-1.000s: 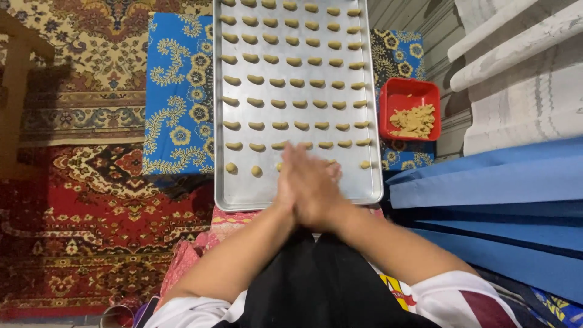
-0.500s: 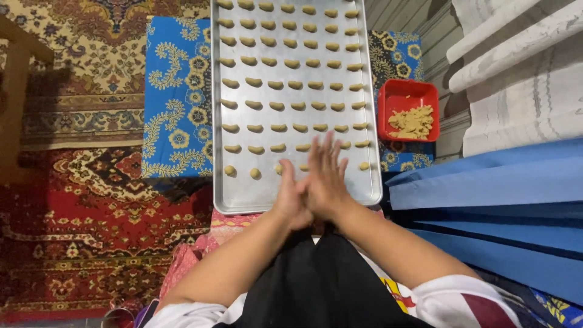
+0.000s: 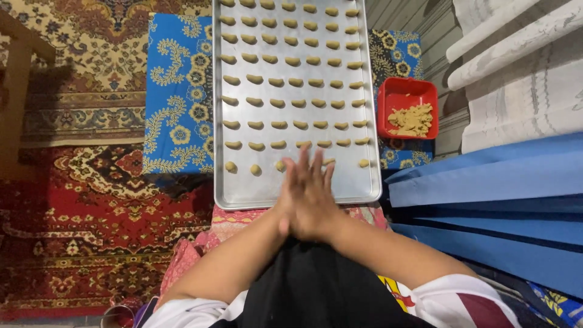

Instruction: Shaping small pieces of dough into crescents and arranging them on a baking tray

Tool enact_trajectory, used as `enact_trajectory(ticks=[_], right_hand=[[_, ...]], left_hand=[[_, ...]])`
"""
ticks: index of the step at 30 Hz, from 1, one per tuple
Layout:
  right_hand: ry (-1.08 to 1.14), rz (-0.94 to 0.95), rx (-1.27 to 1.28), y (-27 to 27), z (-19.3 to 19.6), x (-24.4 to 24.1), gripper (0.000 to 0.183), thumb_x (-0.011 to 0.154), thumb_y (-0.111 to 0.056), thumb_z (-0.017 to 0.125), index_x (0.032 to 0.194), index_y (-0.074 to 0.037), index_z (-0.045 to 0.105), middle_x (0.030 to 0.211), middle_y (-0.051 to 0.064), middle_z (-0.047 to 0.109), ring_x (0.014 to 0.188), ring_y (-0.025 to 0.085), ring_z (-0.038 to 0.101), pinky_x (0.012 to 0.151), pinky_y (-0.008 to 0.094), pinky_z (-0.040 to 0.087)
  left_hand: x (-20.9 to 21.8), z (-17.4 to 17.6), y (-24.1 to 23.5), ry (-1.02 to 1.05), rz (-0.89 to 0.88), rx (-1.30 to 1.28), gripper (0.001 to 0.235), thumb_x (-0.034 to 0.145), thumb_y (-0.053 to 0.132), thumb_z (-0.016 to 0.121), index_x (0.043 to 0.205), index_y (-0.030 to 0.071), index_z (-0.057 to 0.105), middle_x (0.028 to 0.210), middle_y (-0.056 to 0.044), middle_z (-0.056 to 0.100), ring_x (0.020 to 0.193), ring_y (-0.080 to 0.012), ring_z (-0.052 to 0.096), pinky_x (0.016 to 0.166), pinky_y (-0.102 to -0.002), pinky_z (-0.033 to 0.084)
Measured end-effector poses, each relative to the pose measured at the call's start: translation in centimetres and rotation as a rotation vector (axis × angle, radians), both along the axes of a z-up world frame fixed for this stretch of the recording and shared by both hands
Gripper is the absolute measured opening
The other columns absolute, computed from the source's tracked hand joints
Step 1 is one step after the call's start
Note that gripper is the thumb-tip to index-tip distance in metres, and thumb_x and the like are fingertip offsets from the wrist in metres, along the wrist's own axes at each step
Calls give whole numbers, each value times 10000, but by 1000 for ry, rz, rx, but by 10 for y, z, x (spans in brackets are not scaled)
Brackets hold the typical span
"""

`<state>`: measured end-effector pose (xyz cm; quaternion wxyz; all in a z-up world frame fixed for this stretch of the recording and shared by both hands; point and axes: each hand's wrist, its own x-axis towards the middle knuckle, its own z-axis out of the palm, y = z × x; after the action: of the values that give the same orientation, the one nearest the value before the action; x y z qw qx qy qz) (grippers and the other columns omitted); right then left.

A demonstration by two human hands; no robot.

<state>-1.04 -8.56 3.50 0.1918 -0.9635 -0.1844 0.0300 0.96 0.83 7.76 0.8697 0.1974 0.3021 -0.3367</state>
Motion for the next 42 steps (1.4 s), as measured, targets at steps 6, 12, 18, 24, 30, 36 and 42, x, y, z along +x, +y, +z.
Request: enact_trajectory(ticks=[6,12,18,24,30,36,42], right_hand=[[283,-93,-7,-9,25,31,1179,813,-214,665,1591,-3,-196,1631,313,-280,1462,616,-211,1131,795,-20],[113,-16,73,-15,-4,25,1252,754,-443,651,1612,1,-147,1636,353,-221,1434,662,-208,1068,848,0],[223,-90,158,-6,25,30,1319,726,-946,205,1602,-48,-202,1642,320,-237,1446,636,-234,1080,831,-60],[135,207,17,-15,-4,22,1378,706,-768,669,1621,-19,-40,1649,327,-209,1416,720,-94,1026,889,44],[152,43,43,-2,8,21,1115,829,-147,668,1597,46,-117,1614,361,-267,1397,712,-207,1046,869,-6],[277,6,-43,-15,5,41,1047,934,-457,536,1609,18,-109,1649,338,-182,1428,690,-134,1056,855,18],[53,279,61,-4,-8,11,1323,761,-936,278,1605,-16,-158,1635,349,-240,1407,717,-183,1054,851,3]], left_hand=[[3,14,-2,-107,-46,-21,1238,671,1020,124,1552,215,457,1439,-216,574,1293,-461,547,1061,-467,489],[-17,-52,-44,-1268,929,-267,1315,714,853,642,1648,202,-17,1681,-217,-223,1534,-505,-114,1235,-673,-26],[-11,-60,-12,40,112,60,850,644,1006,463,836,183,555,946,-109,699,954,-393,704,847,-450,571],[9,23,13,-131,0,-15,1175,656,1010,185,1451,223,540,1577,-122,471,1473,-381,391,1233,-505,296],[4,-14,11,-82,-45,-34,965,673,1030,192,1130,280,593,1435,-90,602,1367,-272,521,1132,-330,379],[13,8,3,23,-19,-12,1322,550,1049,268,1455,132,565,1395,-160,613,1249,-401,592,1081,-495,481],[9,23,2,10,44,69,1012,659,994,342,1338,248,424,1458,-109,502,1338,-366,480,1118,-459,374]])
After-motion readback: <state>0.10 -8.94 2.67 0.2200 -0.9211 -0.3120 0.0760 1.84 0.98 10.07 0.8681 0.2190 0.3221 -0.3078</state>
